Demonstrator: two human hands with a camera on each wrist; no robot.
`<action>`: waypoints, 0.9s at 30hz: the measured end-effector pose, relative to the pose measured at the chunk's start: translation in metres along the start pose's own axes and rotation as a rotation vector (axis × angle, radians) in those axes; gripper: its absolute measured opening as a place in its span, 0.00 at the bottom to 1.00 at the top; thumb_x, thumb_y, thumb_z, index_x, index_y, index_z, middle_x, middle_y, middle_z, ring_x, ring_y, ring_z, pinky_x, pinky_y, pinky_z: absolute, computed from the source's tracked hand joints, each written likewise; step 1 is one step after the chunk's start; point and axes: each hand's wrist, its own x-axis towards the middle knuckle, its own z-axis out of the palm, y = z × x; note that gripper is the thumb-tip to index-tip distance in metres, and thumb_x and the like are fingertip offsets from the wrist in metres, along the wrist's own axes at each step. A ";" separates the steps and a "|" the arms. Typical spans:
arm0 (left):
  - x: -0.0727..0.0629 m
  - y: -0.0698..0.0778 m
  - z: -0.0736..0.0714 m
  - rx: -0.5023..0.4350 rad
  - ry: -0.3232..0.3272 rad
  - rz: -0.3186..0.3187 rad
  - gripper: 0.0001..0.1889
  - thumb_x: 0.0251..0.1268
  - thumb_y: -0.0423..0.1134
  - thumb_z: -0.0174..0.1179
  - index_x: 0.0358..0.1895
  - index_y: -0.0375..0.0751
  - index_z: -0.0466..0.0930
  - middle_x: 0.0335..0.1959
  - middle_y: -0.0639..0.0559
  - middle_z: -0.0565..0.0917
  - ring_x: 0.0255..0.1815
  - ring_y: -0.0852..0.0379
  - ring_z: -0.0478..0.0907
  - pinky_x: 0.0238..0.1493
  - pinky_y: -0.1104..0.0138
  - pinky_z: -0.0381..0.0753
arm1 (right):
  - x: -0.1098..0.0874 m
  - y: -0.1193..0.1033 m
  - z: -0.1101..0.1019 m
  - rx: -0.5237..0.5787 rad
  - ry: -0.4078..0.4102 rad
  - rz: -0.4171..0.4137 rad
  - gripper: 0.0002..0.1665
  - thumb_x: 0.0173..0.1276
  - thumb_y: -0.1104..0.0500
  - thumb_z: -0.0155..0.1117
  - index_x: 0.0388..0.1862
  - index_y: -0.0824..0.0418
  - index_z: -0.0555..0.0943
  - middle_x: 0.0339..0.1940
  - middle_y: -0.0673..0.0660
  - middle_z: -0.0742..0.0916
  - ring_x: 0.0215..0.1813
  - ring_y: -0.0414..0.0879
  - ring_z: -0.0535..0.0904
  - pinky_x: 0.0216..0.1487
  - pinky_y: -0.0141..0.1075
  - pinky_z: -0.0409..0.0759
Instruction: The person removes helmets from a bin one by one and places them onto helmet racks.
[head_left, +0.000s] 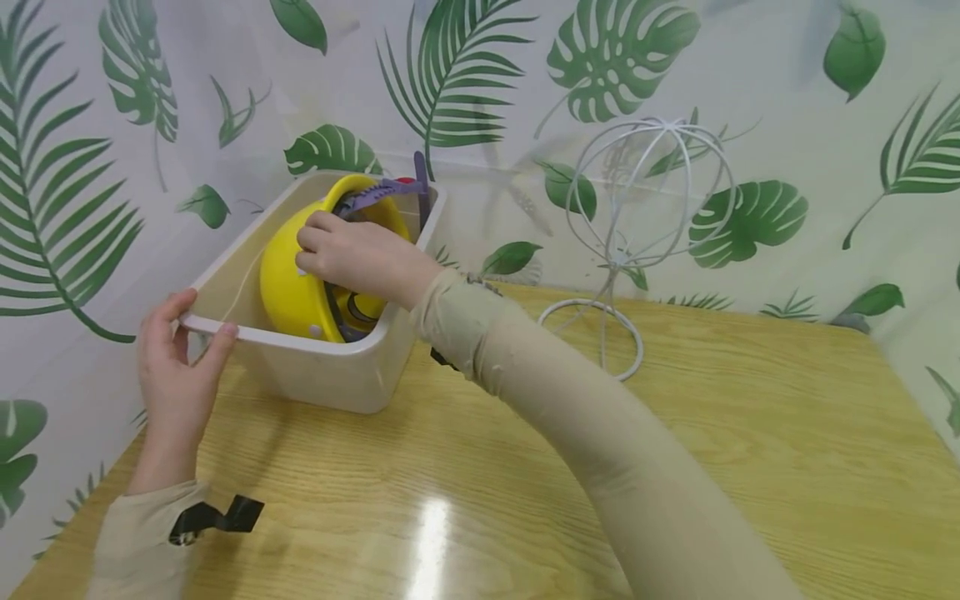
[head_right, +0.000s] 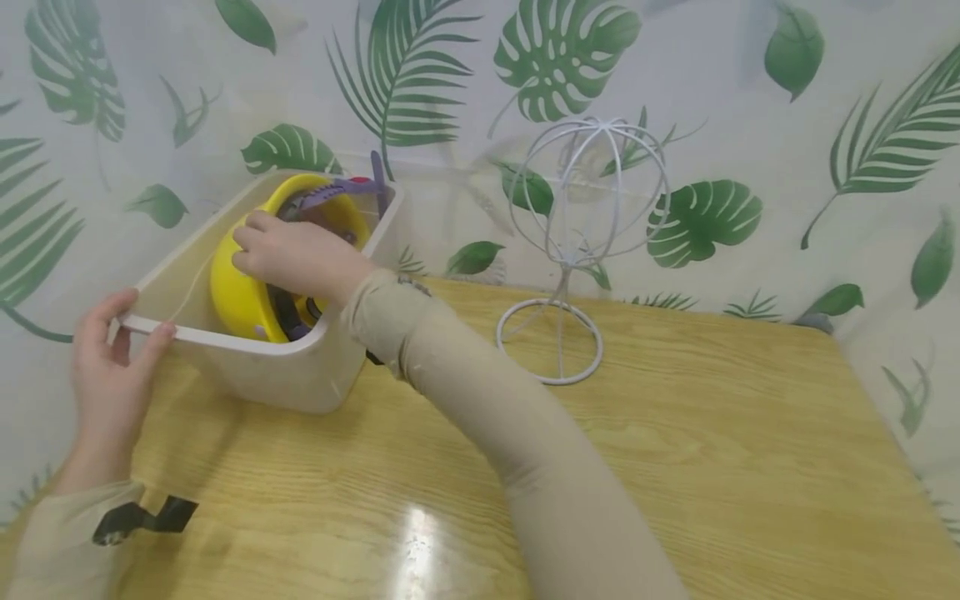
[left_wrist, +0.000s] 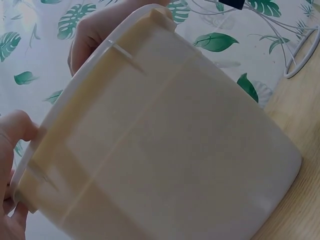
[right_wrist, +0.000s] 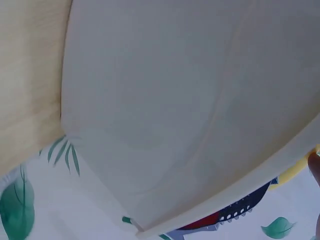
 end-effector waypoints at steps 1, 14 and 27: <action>0.000 0.000 0.000 0.000 -0.002 -0.002 0.28 0.60 0.27 0.62 0.64 0.31 0.65 0.63 0.51 0.63 0.65 0.57 0.59 0.71 0.71 0.58 | 0.000 0.000 0.000 -0.015 0.004 -0.015 0.17 0.74 0.62 0.53 0.58 0.61 0.77 0.58 0.58 0.77 0.61 0.51 0.68 0.62 0.30 0.71; 0.002 -0.004 -0.005 0.052 -0.020 0.012 0.30 0.58 0.29 0.65 0.64 0.31 0.66 0.62 0.50 0.65 0.62 0.57 0.61 0.70 0.70 0.60 | -0.016 0.017 0.004 -0.019 0.141 0.025 0.12 0.73 0.65 0.52 0.51 0.64 0.79 0.53 0.59 0.79 0.58 0.52 0.70 0.58 0.33 0.76; 0.005 -0.008 -0.007 0.070 -0.031 0.010 0.31 0.58 0.29 0.66 0.65 0.32 0.66 0.63 0.48 0.65 0.64 0.54 0.62 0.69 0.70 0.61 | -0.035 0.032 0.009 -0.106 0.461 0.073 0.11 0.74 0.69 0.49 0.47 0.64 0.78 0.49 0.60 0.81 0.55 0.54 0.74 0.49 0.37 0.83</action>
